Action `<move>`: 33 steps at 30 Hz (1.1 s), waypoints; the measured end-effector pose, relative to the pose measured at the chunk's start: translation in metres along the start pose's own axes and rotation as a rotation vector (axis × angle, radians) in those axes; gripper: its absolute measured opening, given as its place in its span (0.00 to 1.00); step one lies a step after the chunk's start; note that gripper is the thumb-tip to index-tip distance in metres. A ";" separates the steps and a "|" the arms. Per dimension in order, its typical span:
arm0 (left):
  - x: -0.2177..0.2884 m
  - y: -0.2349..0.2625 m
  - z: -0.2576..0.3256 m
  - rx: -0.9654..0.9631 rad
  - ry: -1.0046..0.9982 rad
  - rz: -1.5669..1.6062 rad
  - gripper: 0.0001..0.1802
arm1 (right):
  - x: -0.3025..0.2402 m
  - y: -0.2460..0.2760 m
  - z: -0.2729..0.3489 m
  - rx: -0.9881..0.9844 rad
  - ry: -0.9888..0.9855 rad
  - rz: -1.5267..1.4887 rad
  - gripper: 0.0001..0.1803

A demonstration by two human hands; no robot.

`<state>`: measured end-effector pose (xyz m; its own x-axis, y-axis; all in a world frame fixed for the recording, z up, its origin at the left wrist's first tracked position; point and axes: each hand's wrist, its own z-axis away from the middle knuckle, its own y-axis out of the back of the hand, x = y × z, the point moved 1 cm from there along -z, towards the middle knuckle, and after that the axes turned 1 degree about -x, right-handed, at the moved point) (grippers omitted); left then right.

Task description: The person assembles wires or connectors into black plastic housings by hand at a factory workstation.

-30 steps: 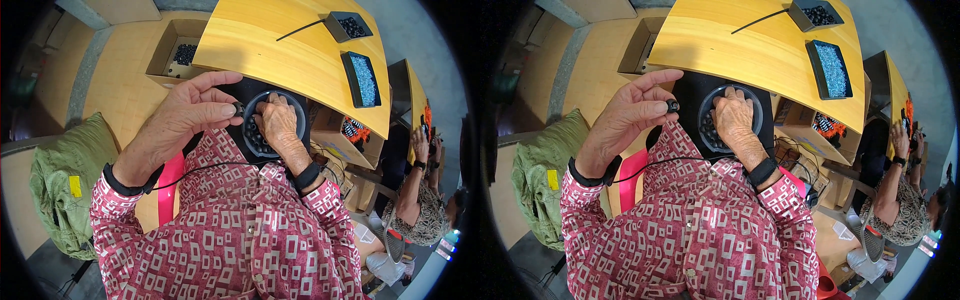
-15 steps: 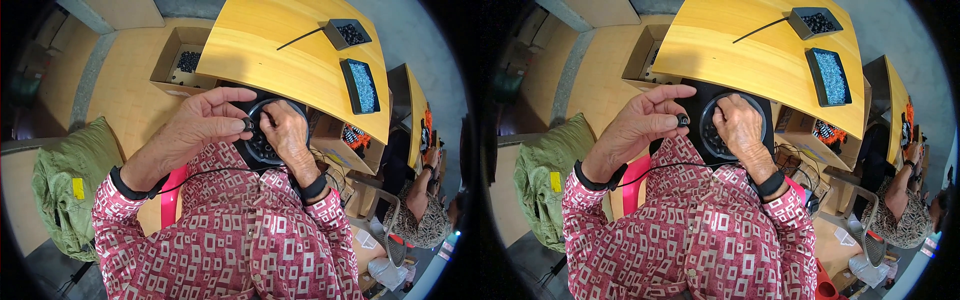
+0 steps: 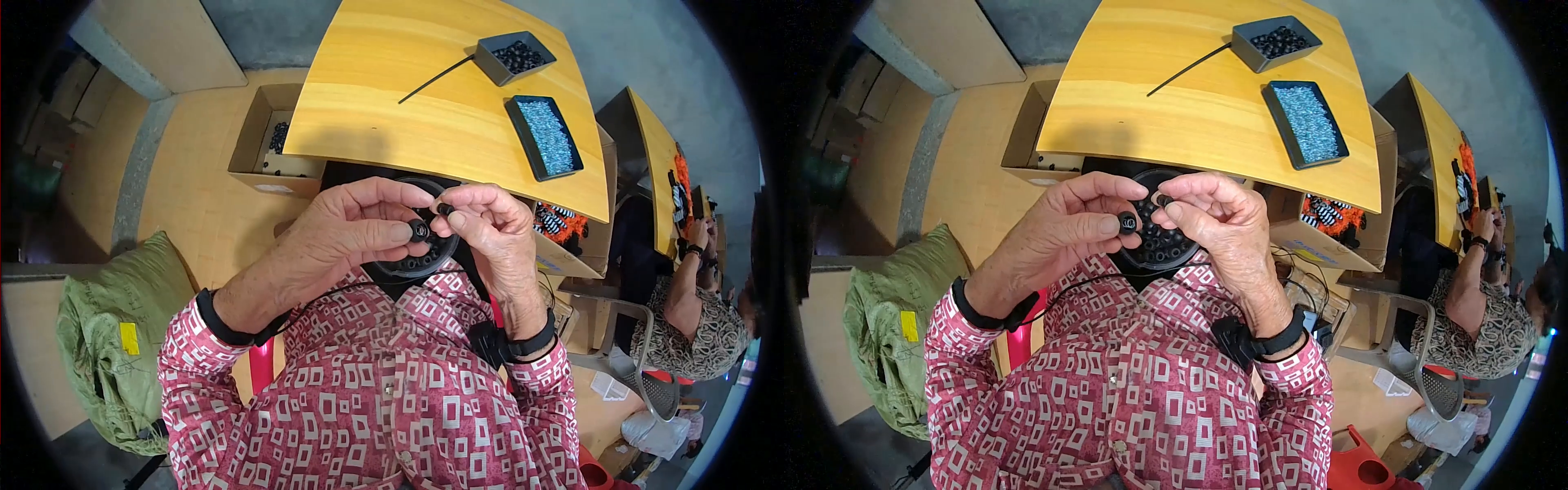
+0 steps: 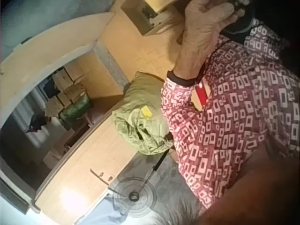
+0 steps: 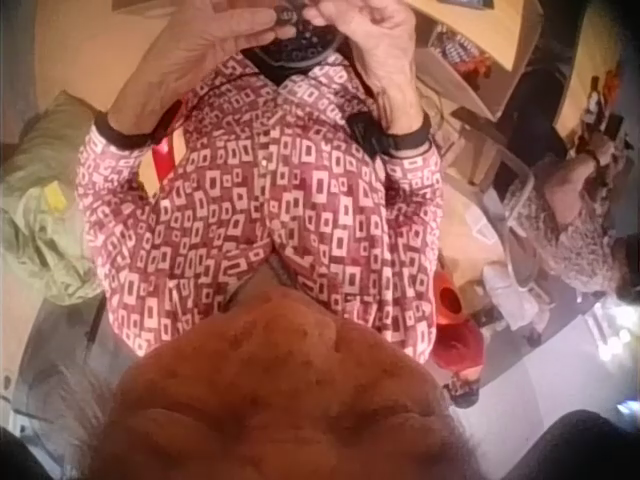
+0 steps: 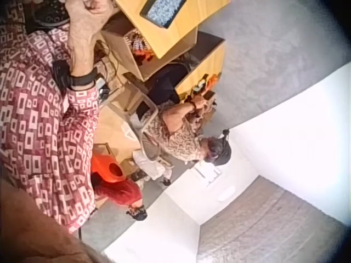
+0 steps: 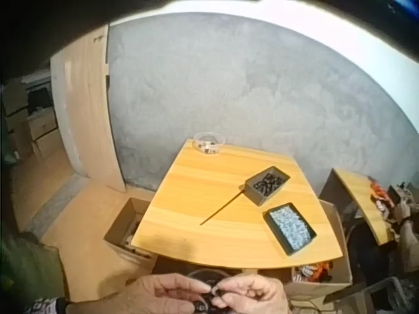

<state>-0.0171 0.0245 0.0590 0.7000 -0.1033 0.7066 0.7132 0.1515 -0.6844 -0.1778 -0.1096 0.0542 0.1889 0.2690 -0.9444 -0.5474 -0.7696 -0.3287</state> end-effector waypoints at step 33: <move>-0.038 -0.020 -0.028 -0.155 -0.021 0.251 0.14 | -0.032 0.011 0.032 0.049 0.509 0.803 0.11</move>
<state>-0.0569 -0.0023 0.0413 0.8557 -0.0607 0.5140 0.5158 0.0181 -0.8565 -0.2154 -0.1080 0.0807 0.0675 -0.6229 -0.7794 -0.6992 -0.5868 0.4084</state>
